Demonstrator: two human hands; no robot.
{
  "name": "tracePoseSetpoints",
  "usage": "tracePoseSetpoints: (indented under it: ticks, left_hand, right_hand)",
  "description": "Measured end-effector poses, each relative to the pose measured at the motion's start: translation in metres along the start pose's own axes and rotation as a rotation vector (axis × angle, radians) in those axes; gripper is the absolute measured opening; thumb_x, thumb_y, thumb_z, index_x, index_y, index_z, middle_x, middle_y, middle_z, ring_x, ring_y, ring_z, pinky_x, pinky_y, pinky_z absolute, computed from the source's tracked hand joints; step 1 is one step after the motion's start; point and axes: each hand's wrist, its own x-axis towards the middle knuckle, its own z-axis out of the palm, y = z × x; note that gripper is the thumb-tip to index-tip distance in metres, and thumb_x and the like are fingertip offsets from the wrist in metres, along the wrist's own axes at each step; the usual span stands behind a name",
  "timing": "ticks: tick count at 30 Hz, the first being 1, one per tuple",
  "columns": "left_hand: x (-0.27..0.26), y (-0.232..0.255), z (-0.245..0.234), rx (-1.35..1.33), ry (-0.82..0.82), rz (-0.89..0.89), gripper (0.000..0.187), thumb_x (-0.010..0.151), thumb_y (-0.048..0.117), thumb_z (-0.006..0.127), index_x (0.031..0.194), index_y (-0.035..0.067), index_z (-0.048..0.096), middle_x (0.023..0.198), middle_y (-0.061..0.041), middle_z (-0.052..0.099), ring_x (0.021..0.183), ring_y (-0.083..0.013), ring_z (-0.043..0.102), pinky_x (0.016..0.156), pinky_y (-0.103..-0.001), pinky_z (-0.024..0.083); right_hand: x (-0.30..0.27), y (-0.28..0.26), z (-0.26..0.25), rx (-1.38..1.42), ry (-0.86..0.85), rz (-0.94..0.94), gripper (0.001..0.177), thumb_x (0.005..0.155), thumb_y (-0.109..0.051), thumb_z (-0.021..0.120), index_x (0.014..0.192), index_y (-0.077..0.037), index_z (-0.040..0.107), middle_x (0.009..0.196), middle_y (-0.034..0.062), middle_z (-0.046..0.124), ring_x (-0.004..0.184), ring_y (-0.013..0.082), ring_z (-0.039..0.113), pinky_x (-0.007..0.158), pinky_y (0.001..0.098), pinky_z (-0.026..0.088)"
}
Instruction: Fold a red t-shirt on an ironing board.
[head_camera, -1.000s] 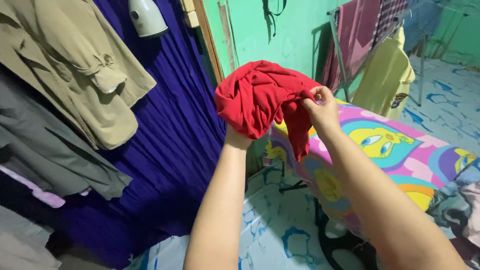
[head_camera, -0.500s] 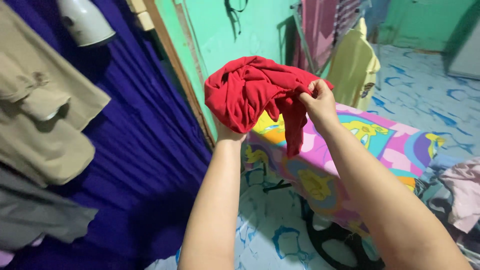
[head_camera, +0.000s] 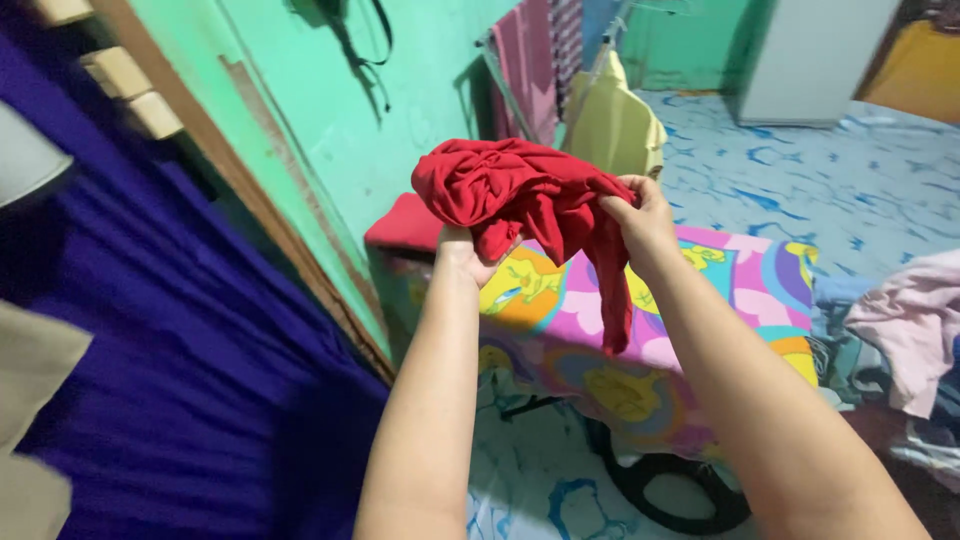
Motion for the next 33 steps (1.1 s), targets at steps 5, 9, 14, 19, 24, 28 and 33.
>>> tracePoseSetpoints:
  ticks: [5,9,14,19,24,28,33]
  left_hand:
    - [0.049,-0.028,-0.012,-0.045,-0.046,-0.032,0.048,0.097,0.044,0.057,0.135,0.015,0.060,0.134,-0.010,0.067,0.117,-0.0352,0.066,0.090,-0.058,0.059]
    - [0.094,-0.041,-0.025,-0.046,-0.066,-0.018,0.050,0.099,0.048,0.055,0.137,0.016,0.059,0.136,-0.011,0.065,0.120,-0.0363,0.061,0.087,-0.057,0.049]
    - [0.134,-0.048,-0.035,-0.136,0.179,-0.094,0.072,0.088,0.059,0.057,0.147,0.019,0.045,0.150,-0.013,0.052,0.128,-0.0430,0.055,0.099,-0.060,0.048]
    - [0.160,-0.079,-0.064,-0.127,0.409,-0.126,0.100,0.094,0.059,0.066,0.165,0.027,0.002,0.168,-0.017,0.008,0.145,-0.0528,0.047,0.115,-0.064,0.044]
    - [0.190,-0.150,-0.130,0.370,0.357,-0.262,0.068,0.090,0.047,0.065,0.150,0.025,0.044,0.157,-0.008,0.039,0.131,-0.0331,0.058,0.100,-0.055,0.050]
    - [0.195,-0.197,-0.151,0.499,0.272,-0.303,0.048,0.093,0.034,0.066,0.138,0.018,0.061,0.140,-0.011,0.061,0.114,-0.0272,0.064,0.092,-0.049,0.052]
    - [0.215,-0.251,-0.200,1.195,0.235,-0.141,0.038,0.088,0.026,0.076,0.120,0.006,0.073,0.116,-0.013,0.080,0.104,-0.0218,0.074,0.093,-0.037,0.058]
  right_hand:
    - [0.020,0.035,-0.041,0.202,0.047,0.084,0.010,0.101,-0.019,0.061,0.106,-0.010,0.059,0.091,0.0002,0.065,0.077,0.0113,0.065,0.066,0.0281,0.055]
    - [0.061,0.074,-0.083,0.268,0.062,0.098,0.012,0.109,-0.021,0.059,0.111,-0.009,0.061,0.097,0.0015,0.066,0.081,0.0153,0.064,0.067,0.0323,0.049]
    - [0.083,0.083,-0.107,0.441,0.069,0.125,0.015,0.106,-0.018,0.054,0.111,-0.005,0.060,0.105,0.0085,0.069,0.094,0.0216,0.070,0.085,0.0387,0.059]
    - [0.080,0.113,-0.129,0.500,0.187,0.268,0.028,0.100,-0.017,0.056,0.127,-0.012,0.056,0.111,0.0083,0.071,0.094,0.0248,0.071,0.085,0.0419,0.061]
    - [0.075,0.215,-0.175,-0.130,0.108,0.454,0.054,0.094,-0.019,0.072,0.145,-0.009,0.057,0.109,0.0129,0.067,0.089,0.0268,0.067,0.077,0.0440,0.050]
    - [0.045,0.228,-0.155,-0.767,-0.087,0.321,0.052,0.085,-0.028,0.085,0.130,-0.011,0.065,0.114,0.0104,0.070,0.106,0.0242,0.066,0.089,0.0420,0.054]
    - [0.038,0.262,-0.155,-1.133,-0.138,0.282,0.026,0.092,-0.024,0.074,0.112,-0.009,0.073,0.096,0.0136,0.076,0.088,0.0265,0.070,0.080,0.0411,0.055]
